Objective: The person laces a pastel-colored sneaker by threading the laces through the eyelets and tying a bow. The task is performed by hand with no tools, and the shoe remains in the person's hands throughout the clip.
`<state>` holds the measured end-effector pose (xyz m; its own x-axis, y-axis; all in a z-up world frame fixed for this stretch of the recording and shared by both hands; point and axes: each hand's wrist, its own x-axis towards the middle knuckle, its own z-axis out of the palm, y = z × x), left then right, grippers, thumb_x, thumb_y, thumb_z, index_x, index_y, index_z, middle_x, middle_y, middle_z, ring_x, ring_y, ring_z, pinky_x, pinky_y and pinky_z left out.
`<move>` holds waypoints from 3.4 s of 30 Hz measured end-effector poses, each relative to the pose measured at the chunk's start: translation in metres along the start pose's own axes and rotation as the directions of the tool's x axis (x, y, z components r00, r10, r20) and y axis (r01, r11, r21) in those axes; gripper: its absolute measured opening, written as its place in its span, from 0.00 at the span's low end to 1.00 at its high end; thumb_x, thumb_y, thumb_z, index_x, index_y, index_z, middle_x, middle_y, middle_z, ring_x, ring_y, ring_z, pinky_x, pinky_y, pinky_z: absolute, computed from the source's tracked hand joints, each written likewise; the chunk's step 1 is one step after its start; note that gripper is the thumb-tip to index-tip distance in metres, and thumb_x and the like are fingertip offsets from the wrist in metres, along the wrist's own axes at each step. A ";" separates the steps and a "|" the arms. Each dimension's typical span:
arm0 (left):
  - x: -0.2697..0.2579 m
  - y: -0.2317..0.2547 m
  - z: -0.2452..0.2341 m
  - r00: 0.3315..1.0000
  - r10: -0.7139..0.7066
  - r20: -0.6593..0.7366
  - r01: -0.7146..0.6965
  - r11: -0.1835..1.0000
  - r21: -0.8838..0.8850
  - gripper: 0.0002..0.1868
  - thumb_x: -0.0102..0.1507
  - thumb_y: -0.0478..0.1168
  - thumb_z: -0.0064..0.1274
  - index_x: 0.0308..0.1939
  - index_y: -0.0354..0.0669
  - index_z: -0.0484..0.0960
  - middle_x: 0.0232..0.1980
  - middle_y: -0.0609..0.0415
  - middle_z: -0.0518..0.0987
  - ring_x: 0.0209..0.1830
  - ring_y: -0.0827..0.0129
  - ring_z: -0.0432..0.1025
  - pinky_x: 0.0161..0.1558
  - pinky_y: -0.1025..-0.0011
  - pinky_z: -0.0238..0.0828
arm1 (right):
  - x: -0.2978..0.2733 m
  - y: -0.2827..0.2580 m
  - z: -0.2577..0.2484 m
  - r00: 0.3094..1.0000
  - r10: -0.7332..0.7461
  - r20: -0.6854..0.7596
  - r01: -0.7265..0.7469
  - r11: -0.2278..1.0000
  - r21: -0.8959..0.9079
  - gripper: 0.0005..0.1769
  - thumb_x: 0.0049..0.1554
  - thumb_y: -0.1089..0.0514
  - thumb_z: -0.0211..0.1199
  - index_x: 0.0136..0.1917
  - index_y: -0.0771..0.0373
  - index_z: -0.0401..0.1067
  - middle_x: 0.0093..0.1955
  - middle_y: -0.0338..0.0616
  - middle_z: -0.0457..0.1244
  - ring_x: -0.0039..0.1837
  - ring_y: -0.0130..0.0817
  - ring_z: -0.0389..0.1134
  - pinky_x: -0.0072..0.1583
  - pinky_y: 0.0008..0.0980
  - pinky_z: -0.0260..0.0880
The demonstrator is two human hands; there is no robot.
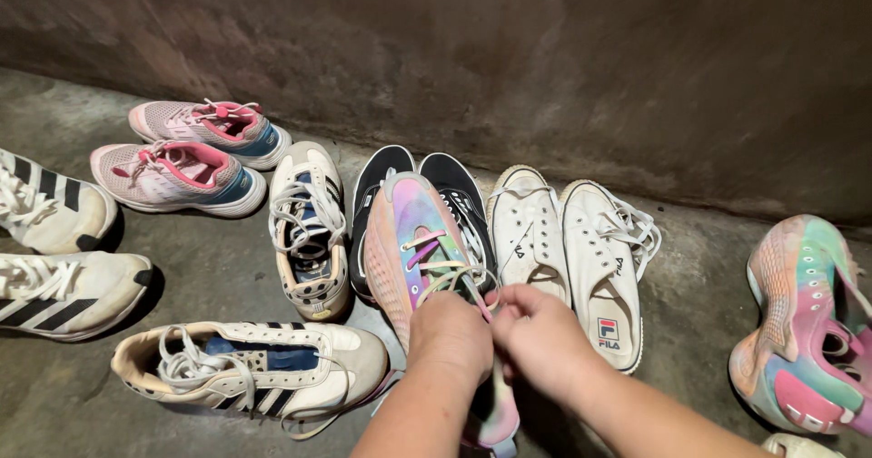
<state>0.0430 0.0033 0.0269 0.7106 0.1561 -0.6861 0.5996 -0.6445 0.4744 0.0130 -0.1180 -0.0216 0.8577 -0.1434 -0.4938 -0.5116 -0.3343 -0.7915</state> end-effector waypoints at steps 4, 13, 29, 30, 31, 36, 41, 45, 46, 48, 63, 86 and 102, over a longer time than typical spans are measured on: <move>-0.004 0.002 -0.005 0.999 0.023 0.025 -0.025 0.995 0.093 0.14 0.60 0.42 0.60 0.48 0.43 0.88 0.56 0.42 0.82 0.59 0.52 0.77 0.57 0.62 0.75 | -0.012 -0.003 0.000 0.957 -0.282 -0.072 0.224 0.872 -0.435 0.15 0.49 0.52 0.66 0.47 0.60 0.83 0.42 0.53 0.72 0.44 0.48 0.74 0.50 0.40 0.74; -0.028 0.006 -0.035 0.998 0.059 -0.002 -0.056 0.959 0.277 0.14 0.64 0.41 0.53 0.51 0.44 0.86 0.59 0.42 0.80 0.61 0.52 0.75 0.60 0.59 0.73 | -0.010 -0.019 0.002 0.970 -0.152 -0.188 0.041 0.869 -0.494 0.16 0.53 0.50 0.63 0.39 0.66 0.80 0.39 0.66 0.68 0.46 0.61 0.71 0.53 0.49 0.72; -0.022 -0.014 -0.062 0.993 -0.006 0.115 -0.049 0.882 0.470 0.19 0.59 0.43 0.60 0.54 0.44 0.85 0.60 0.44 0.80 0.61 0.53 0.76 0.61 0.61 0.73 | -0.001 -0.014 -0.004 0.978 -0.150 -0.147 0.071 0.895 -0.440 0.16 0.49 0.49 0.69 0.49 0.57 0.80 0.34 0.51 0.70 0.37 0.47 0.73 0.46 0.42 0.73; -0.024 -0.013 -0.064 0.996 -0.050 0.080 0.009 0.894 0.448 0.21 0.60 0.47 0.60 0.56 0.47 0.85 0.61 0.48 0.80 0.62 0.55 0.75 0.61 0.61 0.72 | -0.001 -0.015 -0.004 0.975 -0.164 -0.149 0.087 0.903 -0.420 0.18 0.47 0.49 0.70 0.50 0.57 0.79 0.34 0.49 0.71 0.37 0.45 0.73 0.46 0.41 0.73; -0.025 -0.011 -0.065 0.998 -0.052 0.037 0.032 0.915 0.403 0.21 0.61 0.48 0.59 0.56 0.47 0.85 0.61 0.48 0.80 0.62 0.55 0.76 0.61 0.61 0.72 | -0.002 -0.017 -0.005 0.972 -0.178 -0.152 0.104 0.911 -0.400 0.20 0.46 0.50 0.71 0.52 0.57 0.78 0.33 0.47 0.71 0.36 0.43 0.73 0.45 0.40 0.73; -0.031 -0.005 -0.056 0.995 -0.075 -0.072 0.091 0.962 0.259 0.25 0.62 0.58 0.56 0.56 0.46 0.83 0.60 0.46 0.80 0.61 0.54 0.75 0.61 0.60 0.71 | -0.007 -0.025 -0.001 0.987 -0.117 -0.111 0.041 0.846 -0.531 0.17 0.51 0.46 0.69 0.45 0.60 0.79 0.36 0.56 0.70 0.40 0.50 0.72 0.49 0.42 0.73; -0.028 -0.016 -0.041 0.995 0.037 -0.094 -0.003 0.939 0.344 0.23 0.59 0.51 0.57 0.56 0.48 0.80 0.55 0.46 0.82 0.58 0.53 0.77 0.57 0.59 0.74 | -0.011 -0.027 0.003 0.951 -0.275 -0.144 0.151 0.816 -0.558 0.12 0.54 0.53 0.62 0.43 0.63 0.79 0.40 0.62 0.69 0.47 0.59 0.71 0.54 0.49 0.71; -0.024 -0.026 -0.039 0.991 0.106 -0.078 -0.074 0.939 0.335 0.18 0.61 0.48 0.54 0.54 0.51 0.82 0.54 0.47 0.82 0.57 0.53 0.76 0.58 0.58 0.72 | -0.016 -0.022 0.012 0.943 -0.253 -0.218 0.098 0.834 -0.544 0.13 0.55 0.53 0.60 0.42 0.64 0.78 0.41 0.62 0.69 0.48 0.60 0.70 0.54 0.51 0.71; -0.022 -0.028 -0.039 0.991 0.115 -0.076 -0.084 0.942 0.325 0.18 0.61 0.49 0.54 0.54 0.53 0.82 0.53 0.47 0.82 0.56 0.53 0.76 0.58 0.57 0.72 | -0.016 -0.021 0.013 0.937 -0.262 -0.232 0.100 0.835 -0.542 0.13 0.55 0.53 0.60 0.42 0.64 0.78 0.41 0.62 0.69 0.48 0.60 0.70 0.54 0.51 0.71; -0.018 -0.030 -0.042 0.989 0.133 -0.072 -0.105 0.946 0.308 0.18 0.61 0.49 0.54 0.54 0.55 0.83 0.53 0.47 0.83 0.55 0.53 0.77 0.57 0.56 0.72 | -0.018 -0.020 0.013 0.925 -0.297 -0.238 0.120 0.821 -0.558 0.13 0.55 0.53 0.61 0.41 0.65 0.78 0.41 0.62 0.69 0.49 0.61 0.70 0.54 0.52 0.70; -0.016 -0.057 -0.039 0.953 0.284 -0.109 -0.269 0.954 0.134 0.22 0.58 0.60 0.54 0.29 0.45 0.83 0.35 0.46 0.84 0.41 0.47 0.77 0.46 0.53 0.72 | -0.019 -0.034 0.005 0.934 -0.328 -0.140 0.209 0.822 -0.530 0.24 0.47 0.53 0.67 0.58 0.55 0.73 0.47 0.52 0.67 0.51 0.50 0.70 0.55 0.44 0.70; -0.010 -0.012 -0.040 0.960 0.178 -0.217 -0.182 0.983 0.000 0.17 0.62 0.48 0.51 0.54 0.60 0.81 0.49 0.48 0.84 0.51 0.52 0.78 0.52 0.57 0.73 | 0.008 -0.054 0.021 0.890 -0.451 -0.064 0.291 0.672 -0.681 0.19 0.58 0.46 0.55 0.57 0.50 0.78 0.70 0.46 0.55 0.71 0.47 0.53 0.67 0.53 0.57; 0.007 -0.015 -0.026 0.915 0.344 -0.212 -0.304 0.932 0.196 0.14 0.65 0.46 0.44 0.46 0.53 0.85 0.45 0.43 0.84 0.47 0.47 0.79 0.50 0.52 0.73 | 0.030 -0.101 0.030 0.989 -0.144 0.033 0.102 0.503 -0.858 0.23 0.62 0.43 0.50 0.55 0.53 0.82 0.83 0.37 0.43 0.85 0.49 0.29 0.75 0.61 0.42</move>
<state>0.0484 0.0336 0.0299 0.9343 0.0803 -0.3474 0.2702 -0.7953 0.5427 0.0887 -0.0606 0.0332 0.9203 -0.0630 -0.3860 -0.1256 -0.9823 -0.1391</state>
